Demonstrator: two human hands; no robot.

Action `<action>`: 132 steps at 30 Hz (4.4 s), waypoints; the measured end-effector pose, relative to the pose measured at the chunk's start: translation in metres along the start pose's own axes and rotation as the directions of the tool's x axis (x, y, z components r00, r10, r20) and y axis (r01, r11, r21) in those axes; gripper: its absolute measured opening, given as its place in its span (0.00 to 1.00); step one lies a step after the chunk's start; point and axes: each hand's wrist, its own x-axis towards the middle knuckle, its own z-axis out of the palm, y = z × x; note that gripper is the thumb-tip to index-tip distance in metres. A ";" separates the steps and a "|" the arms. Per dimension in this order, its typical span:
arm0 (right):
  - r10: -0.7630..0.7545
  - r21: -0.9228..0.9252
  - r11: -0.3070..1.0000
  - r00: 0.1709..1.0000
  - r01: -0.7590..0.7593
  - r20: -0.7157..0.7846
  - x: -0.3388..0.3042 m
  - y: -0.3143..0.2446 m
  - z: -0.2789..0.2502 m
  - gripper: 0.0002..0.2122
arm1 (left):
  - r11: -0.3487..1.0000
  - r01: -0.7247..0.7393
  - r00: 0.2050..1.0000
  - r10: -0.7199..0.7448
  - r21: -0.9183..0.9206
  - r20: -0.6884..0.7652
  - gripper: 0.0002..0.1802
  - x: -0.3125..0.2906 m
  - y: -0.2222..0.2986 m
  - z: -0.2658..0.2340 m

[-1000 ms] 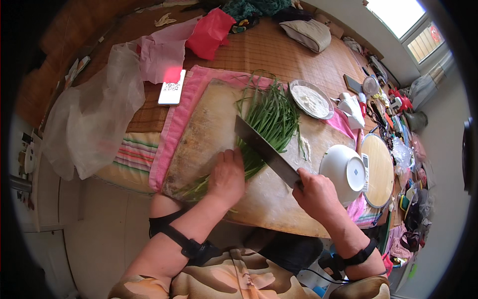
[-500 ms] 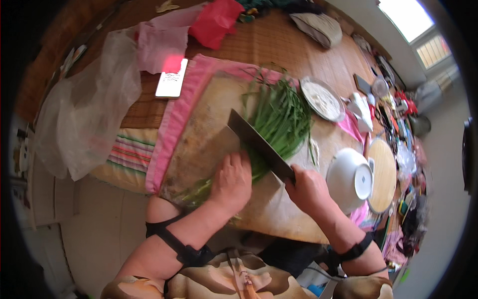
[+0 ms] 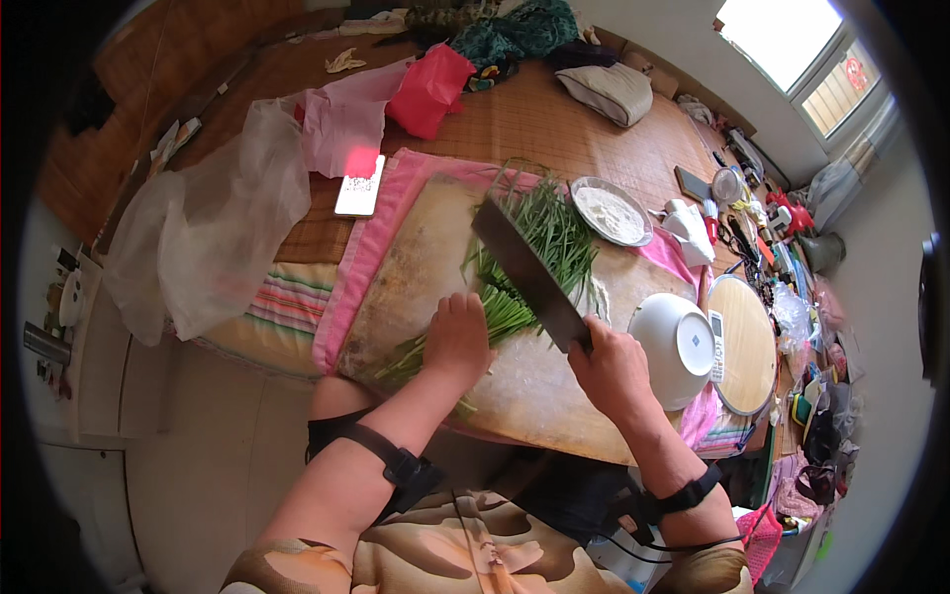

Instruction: The person picks up a bunch of green onions from a plastic bag, places them on a wooden cutting board, and finely chops them using a large knife.

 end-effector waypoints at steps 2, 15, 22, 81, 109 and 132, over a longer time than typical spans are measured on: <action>0.003 -0.107 0.994 0.993 0.010 0.116 -0.005 -0.003 -0.006 0.07 | 0.999 0.030 0.999 -0.030 0.021 0.026 0.37 -0.001 0.002 0.000; 0.020 -0.120 0.993 0.957 0.015 0.288 0.006 0.007 0.009 0.06 | 0.998 -0.045 0.993 0.040 -0.046 -0.114 0.19 -0.002 -0.004 0.015; 0.022 -0.128 0.992 0.977 0.005 0.211 0.016 0.006 0.045 0.06 | 0.995 -0.054 0.990 0.042 -0.087 -0.135 0.15 0.002 0.001 0.014; 0.068 -0.136 0.990 0.949 -0.027 0.308 0.000 -0.010 0.012 0.06 | 0.999 -0.052 0.998 0.051 0.000 -0.028 0.36 -0.008 -0.012 0.001; 0.017 -0.123 0.992 0.982 0.006 0.186 -0.021 -0.013 0.009 0.06 | 1.000 0.006 1.000 -0.006 0.028 -0.030 0.34 -0.014 -0.010 -0.007; 0.039 -0.107 0.994 0.999 -0.037 0.016 -0.018 -0.018 -0.005 0.08 | 0.991 0.064 0.998 -0.061 0.115 -0.027 0.53 -0.012 0.002 -0.021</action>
